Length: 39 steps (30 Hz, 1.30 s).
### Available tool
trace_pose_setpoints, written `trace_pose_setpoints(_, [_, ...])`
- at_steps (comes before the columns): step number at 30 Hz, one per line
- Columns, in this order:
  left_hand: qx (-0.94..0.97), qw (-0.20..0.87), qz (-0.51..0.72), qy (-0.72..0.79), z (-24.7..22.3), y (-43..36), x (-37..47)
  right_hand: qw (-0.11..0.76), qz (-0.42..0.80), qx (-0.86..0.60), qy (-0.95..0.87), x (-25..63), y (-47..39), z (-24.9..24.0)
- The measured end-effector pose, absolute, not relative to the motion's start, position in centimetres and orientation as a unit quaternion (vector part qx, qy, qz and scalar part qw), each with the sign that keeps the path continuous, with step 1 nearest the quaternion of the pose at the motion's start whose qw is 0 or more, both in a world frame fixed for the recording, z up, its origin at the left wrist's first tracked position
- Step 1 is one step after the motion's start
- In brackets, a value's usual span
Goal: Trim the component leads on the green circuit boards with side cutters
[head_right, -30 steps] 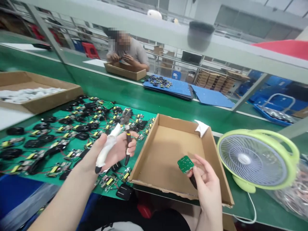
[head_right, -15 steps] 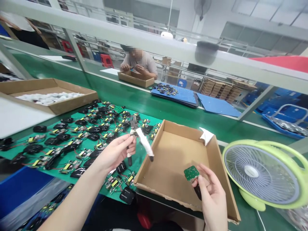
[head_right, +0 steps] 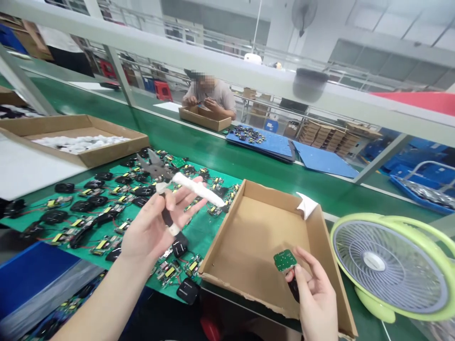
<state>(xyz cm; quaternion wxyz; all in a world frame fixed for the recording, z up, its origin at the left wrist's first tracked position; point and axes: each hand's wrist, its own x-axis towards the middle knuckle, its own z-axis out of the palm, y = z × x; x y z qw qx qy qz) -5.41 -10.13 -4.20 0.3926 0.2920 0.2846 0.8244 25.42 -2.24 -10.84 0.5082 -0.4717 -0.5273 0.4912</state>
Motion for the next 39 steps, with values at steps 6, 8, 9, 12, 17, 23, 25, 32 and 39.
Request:
trace_pose_setpoints(6, [0.238, 0.451, 0.821, 0.257, -4.8, -9.8, -5.3, 0.513, 0.495, -0.473, -0.518, 25.6, -2.1, -11.0])
trace_pose_setpoints(8, [0.231, 0.447, 0.824, 0.260, -5.1, -9.5, -5.3, 0.514, 0.492, -0.471, -0.522, 25.6, -2.3, -10.9])
trace_pose_setpoints(9, [0.235, 0.437, 0.827, 0.265, -5.3, -9.4, -5.2, 0.514, 0.489, -0.470, -0.525, 25.5, -2.3, -10.9])
trace_pose_setpoints(12, [0.241, 0.412, 0.837, 0.269, -5.3, -9.3, -5.2, 0.517, 0.482, -0.469, -0.530, 25.4, -2.4, -10.7])
trace_pose_setpoints(17, [0.205, 0.404, 0.857, 0.244, -4.9, -9.5, -5.4, 0.520, 0.484, -0.462, -0.531, 25.3, -2.2, -10.6])
trace_pose_setpoints(23, [0.182, 0.351, 0.863, 0.313, -5.1, -9.2, -5.7, 0.521, 0.475, -0.460, -0.539, 25.3, -2.3, -10.5])
trace_pose_setpoints(25, [0.191, 0.329, 0.863, 0.331, -5.4, -9.0, -5.7, 0.525, 0.481, -0.459, -0.531, 25.1, -2.5, -10.2])
trace_pose_setpoints(32, [0.205, 0.176, 0.880, 0.392, -6.3, -9.9, -5.4, 0.559, 0.486, -0.444, -0.504, 24.1, -2.8, -9.3])
trace_pose_setpoints(39, [0.310, 0.129, 0.712, 0.616, -4.9, -11.3, -3.8, 0.568, 0.438, -0.433, -0.545, 23.8, -3.4, -8.8])
